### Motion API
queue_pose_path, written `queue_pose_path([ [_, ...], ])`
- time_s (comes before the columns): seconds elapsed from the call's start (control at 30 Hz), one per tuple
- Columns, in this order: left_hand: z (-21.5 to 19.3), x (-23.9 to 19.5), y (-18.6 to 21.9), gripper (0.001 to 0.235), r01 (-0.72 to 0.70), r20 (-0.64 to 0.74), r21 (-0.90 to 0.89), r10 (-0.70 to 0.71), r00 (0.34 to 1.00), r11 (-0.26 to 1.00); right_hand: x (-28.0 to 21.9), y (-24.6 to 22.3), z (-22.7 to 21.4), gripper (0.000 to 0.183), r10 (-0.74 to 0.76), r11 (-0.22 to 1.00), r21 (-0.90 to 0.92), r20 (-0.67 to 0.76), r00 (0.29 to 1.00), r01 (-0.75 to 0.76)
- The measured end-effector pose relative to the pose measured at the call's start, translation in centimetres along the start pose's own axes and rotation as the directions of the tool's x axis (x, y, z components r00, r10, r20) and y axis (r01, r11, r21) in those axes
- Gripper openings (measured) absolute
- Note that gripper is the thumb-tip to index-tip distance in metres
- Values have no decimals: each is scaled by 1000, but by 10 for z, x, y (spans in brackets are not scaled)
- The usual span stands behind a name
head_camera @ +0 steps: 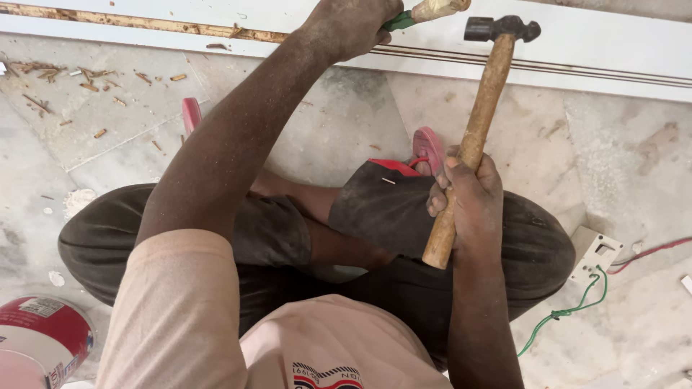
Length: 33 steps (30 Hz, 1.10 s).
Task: The person sits on the floor and uses a hammer and a chisel-like tool to carve a groove along a long white wooden plank. They repeatedly strike the tool to remove wood shavings, creating a continuous channel along the plank's length.
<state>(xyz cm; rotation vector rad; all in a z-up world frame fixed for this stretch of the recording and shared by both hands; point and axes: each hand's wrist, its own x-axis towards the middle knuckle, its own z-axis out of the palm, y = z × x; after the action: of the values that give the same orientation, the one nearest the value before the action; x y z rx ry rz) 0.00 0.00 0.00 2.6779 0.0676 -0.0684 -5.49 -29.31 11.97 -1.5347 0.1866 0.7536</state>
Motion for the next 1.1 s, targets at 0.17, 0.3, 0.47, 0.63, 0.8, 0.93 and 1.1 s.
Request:
queue_pose_path([
  [0.17, 14, 9, -1, 28, -40, -11, 44, 40, 999, 998, -3, -6, 1, 17, 27, 1000, 15, -21, 999, -27],
  [0.3, 15, 6, -2, 28, -10, 20, 59, 9, 1000, 998, -3, -5, -1, 17, 18, 1000, 23, -9, 1000, -18],
  [0.47, 18, 9, 4, 26, -41, 3, 106, 41, 999, 994, -4, 0, -3, 18, -111, 991, 70, -37, 993, 113],
  [0.63, 21, 10, 2, 26, -70, 52, 105, 64, 997, 992, -5, 0, 0, 20, -79, 997, -32, -114, 990, 76],
  [0.8, 22, 18, 6, 31, -57, 49, 213, 47, 998, 975, -5, -4, -4, 20, -13, 1000, -17, 22, 1000, 13],
  [0.93, 28, 15, 4, 24, -127, 100, 247, 105, 989, 961, -7, 4, -2, 21, -128, 991, 14, -129, 983, 131],
  [1.1, 22, 15, 1, 15, -22, 247, 312, -59, 967, 950, -6, -5, -3, 19, 83, 995, -55, -8, 996, -84],
])
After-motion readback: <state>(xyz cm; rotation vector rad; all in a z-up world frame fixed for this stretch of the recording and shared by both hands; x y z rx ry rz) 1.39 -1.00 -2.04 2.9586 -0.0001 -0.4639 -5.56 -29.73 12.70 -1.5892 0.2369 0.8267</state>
